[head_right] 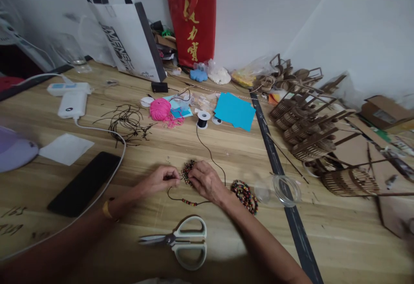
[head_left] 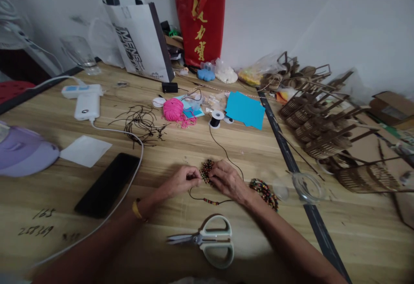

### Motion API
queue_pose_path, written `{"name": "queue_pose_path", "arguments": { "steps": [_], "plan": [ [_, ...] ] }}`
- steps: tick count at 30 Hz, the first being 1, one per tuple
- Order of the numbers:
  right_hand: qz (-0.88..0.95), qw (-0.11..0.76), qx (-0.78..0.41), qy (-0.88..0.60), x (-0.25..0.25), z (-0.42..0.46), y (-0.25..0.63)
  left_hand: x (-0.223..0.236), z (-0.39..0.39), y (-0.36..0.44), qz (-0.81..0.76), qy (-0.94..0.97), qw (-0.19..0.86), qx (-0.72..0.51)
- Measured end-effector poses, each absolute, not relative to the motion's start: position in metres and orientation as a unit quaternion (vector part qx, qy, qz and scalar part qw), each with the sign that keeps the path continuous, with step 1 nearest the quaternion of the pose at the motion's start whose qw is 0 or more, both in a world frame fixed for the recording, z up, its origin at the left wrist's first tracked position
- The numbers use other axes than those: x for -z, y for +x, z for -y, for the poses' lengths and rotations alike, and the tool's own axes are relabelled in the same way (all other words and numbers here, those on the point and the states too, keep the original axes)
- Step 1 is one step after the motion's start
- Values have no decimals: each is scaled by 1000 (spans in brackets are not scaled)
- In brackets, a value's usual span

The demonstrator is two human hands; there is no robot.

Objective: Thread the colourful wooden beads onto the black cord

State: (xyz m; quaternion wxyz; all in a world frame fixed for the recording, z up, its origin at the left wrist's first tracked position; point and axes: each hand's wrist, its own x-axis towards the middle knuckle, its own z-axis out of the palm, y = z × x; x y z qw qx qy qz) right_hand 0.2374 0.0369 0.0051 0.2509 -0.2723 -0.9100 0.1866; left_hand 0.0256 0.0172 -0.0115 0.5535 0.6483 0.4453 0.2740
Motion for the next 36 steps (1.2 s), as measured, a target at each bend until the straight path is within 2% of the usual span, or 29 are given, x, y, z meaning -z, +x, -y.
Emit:
{"name": "queue_pose_path", "arguments": {
  "steps": [6, 26, 30, 36],
  "plan": [
    [935, 198, -155, -249, 2, -34, 235, 12, -19, 23, -448, 637, 564, -275],
    [948, 135, -118, -264, -4, -26, 231, 13, -18, 19, -413, 681, 533, -286],
    [946, 172, -124, -246, -5, -26, 232, 15, -18, 18, -412, 685, 530, -282],
    [890, 306, -221, -258, 0, -23, 230, 15, -20, 17, -412, 686, 539, -265]
  ]
}}
